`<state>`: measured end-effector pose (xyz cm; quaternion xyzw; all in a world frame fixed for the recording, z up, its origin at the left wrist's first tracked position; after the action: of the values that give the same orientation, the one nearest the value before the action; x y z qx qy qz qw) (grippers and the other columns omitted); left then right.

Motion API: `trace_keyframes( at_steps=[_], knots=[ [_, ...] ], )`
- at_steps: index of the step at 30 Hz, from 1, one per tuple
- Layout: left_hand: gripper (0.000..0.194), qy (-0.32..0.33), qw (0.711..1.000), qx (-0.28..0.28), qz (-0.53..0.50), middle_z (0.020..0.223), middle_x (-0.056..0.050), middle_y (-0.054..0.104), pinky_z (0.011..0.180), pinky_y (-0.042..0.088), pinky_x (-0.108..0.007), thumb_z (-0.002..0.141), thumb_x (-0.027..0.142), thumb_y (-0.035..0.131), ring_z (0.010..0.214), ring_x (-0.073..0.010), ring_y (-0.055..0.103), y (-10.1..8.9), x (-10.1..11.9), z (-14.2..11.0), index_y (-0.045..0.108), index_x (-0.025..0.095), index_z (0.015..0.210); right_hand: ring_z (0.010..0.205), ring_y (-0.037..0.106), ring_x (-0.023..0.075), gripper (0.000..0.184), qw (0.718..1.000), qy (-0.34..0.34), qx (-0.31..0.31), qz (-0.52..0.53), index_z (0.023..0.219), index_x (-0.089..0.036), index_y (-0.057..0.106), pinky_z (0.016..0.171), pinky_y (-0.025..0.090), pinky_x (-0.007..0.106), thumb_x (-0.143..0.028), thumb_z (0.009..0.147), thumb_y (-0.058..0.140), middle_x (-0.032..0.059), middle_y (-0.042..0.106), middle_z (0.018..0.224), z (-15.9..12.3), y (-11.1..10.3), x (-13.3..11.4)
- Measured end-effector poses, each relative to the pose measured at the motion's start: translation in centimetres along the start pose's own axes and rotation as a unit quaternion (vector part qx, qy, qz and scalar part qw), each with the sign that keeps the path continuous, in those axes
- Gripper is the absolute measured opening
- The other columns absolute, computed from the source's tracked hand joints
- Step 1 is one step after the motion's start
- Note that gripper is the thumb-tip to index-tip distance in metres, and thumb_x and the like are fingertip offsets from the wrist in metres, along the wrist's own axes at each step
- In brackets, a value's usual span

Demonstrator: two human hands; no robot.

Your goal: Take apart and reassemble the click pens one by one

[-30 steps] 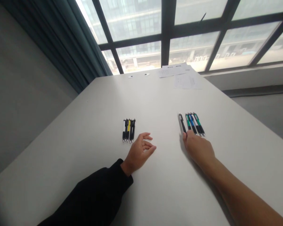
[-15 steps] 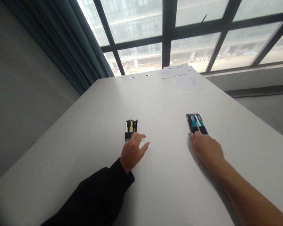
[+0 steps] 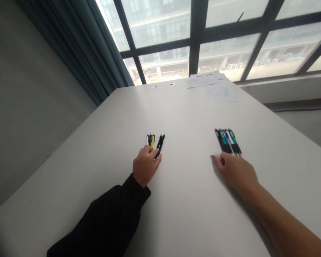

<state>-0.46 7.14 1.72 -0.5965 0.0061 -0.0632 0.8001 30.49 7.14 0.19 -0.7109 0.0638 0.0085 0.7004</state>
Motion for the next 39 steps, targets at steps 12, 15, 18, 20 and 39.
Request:
trace_keyframes(
  at_steps=[12,15,18,20,39],
  knots=[
    [0.018,-0.027,1.000,0.003,0.016,0.104,-0.008,0.065,0.070,0.050,-0.033,0.095,0.032,0.065,0.093,-0.0243,0.061,-0.1,-0.3,0.0,0.071,0.019,0.105,0.055,0.053,0.0221,0.052,0.998,-0.046,0.023,0.021,0.068,-0.023,0.056,0.054,0.027,0.031,-0.064,0.096,0.041,0.0058,0.061,0.059,-0.3,0.2,-0.4],
    [0.017,-0.025,1.000,-0.011,0.013,0.104,-0.009,0.065,0.070,0.050,-0.033,0.097,0.033,0.062,0.095,-0.0251,0.061,0.1,-0.2,0.0,0.070,0.019,0.102,0.054,0.052,0.0214,0.053,0.996,-0.073,0.033,0.039,0.065,-0.024,0.054,0.054,0.026,0.031,-0.064,0.096,0.039,0.0046,0.058,0.056,-0.4,0.3,-0.7],
    [0.015,-0.019,1.000,-0.017,-0.005,0.104,-0.009,0.065,0.072,0.051,-0.032,0.097,0.031,0.062,0.097,-0.0248,0.062,0.3,-0.1,0.0,0.070,0.019,0.101,0.053,0.050,0.0204,0.054,0.991,-0.107,0.035,0.072,0.062,-0.024,0.049,0.056,0.027,0.031,-0.065,0.096,0.039,0.0036,0.057,0.055,-0.6,0.3,-1.2],
    [0.014,-0.006,1.000,-0.016,-0.022,0.104,-0.008,0.065,0.074,0.051,-0.032,0.096,0.028,0.061,0.097,-0.0236,0.061,0.4,0.0,0.0,0.070,0.019,0.102,0.053,0.050,0.0197,0.055,0.988,-0.124,0.031,0.089,0.061,-0.024,0.047,0.056,0.028,0.031,-0.066,0.096,0.039,0.0033,0.057,0.056,-0.8,0.2,-1.4],
    [0.015,0.003,0.999,0.016,-0.027,0.102,-0.011,0.063,0.089,0.049,-0.037,0.095,0.027,0.061,0.097,-0.0263,0.056,0.6,-0.2,0.1,0.070,0.016,0.100,0.057,0.051,0.0203,0.050,0.987,-0.131,0.023,0.088,0.062,-0.024,0.044,0.058,0.028,0.030,-0.061,0.095,0.045,0.0020,0.057,0.058,-1.0,0.4,-1.6]
  ],
)
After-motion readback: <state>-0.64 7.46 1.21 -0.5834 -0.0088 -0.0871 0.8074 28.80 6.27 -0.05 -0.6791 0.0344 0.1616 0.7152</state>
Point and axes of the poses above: each hand's wrist, its own z-axis towards the middle knuckle, its own y-axis out of the palm, x = y × z, the point moved 4 cm from there along z, towards the middle knuckle
